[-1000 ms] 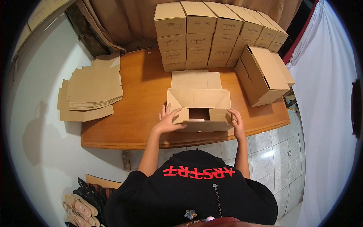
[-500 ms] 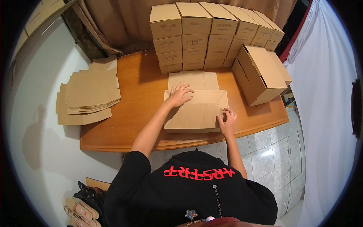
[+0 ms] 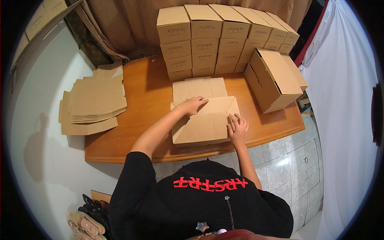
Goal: Folding flat cardboard templates into boxes and stacking them on a table.
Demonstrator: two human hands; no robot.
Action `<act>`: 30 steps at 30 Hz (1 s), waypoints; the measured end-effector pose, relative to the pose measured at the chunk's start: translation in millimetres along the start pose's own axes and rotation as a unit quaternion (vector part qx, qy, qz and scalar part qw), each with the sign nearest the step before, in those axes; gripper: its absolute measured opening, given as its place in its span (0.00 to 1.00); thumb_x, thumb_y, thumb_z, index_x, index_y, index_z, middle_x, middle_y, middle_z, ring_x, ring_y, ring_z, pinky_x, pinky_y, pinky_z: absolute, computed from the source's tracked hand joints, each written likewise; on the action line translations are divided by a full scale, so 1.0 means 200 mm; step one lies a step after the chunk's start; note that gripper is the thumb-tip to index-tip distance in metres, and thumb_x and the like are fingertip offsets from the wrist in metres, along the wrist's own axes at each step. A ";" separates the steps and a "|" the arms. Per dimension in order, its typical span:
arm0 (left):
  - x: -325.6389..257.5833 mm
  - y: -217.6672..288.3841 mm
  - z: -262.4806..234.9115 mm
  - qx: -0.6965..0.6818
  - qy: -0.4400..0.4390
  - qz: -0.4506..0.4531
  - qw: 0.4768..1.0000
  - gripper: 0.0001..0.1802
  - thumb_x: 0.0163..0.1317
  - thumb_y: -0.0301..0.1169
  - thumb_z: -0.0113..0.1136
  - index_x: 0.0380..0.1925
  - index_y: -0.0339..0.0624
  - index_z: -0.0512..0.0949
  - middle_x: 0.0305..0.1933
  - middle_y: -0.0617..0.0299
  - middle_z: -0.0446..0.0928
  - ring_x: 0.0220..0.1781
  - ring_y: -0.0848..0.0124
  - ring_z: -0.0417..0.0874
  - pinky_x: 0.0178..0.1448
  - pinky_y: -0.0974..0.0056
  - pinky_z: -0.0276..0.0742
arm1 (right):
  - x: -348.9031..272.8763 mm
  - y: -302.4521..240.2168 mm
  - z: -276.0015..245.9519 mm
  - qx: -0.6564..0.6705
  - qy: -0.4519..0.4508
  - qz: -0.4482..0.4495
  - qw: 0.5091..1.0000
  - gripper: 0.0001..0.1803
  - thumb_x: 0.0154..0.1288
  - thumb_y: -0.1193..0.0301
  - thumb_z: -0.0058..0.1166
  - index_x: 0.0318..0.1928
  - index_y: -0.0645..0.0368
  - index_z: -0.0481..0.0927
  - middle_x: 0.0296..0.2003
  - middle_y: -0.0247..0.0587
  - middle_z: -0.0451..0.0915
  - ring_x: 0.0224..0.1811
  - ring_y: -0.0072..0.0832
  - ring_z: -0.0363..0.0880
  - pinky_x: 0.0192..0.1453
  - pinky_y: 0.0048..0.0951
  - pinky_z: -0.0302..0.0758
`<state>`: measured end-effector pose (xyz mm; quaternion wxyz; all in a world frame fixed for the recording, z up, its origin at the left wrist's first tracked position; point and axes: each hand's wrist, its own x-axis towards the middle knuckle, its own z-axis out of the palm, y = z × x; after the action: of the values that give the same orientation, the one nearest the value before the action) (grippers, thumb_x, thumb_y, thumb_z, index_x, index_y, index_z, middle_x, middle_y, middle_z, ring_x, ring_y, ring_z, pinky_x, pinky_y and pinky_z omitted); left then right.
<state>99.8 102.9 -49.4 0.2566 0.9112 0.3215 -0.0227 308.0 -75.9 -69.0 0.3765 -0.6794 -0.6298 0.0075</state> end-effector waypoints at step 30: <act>0.00 0.01 -0.11 -0.051 -0.013 0.028 0.998 0.44 0.28 0.38 0.67 0.55 0.44 0.70 0.66 0.41 0.53 0.66 0.53 0.60 0.65 0.62 0.60 | 0.00 0.00 0.06 -0.059 -0.106 -0.162 0.979 0.19 0.53 0.62 0.53 0.47 0.50 0.76 0.53 0.40 0.70 0.56 0.39 0.66 0.55 0.45 0.63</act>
<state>97.7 112.4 -30.0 0.3073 0.9054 0.2929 -0.0107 301.8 -70.3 -77.1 0.2627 -0.5846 -0.7674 -0.0189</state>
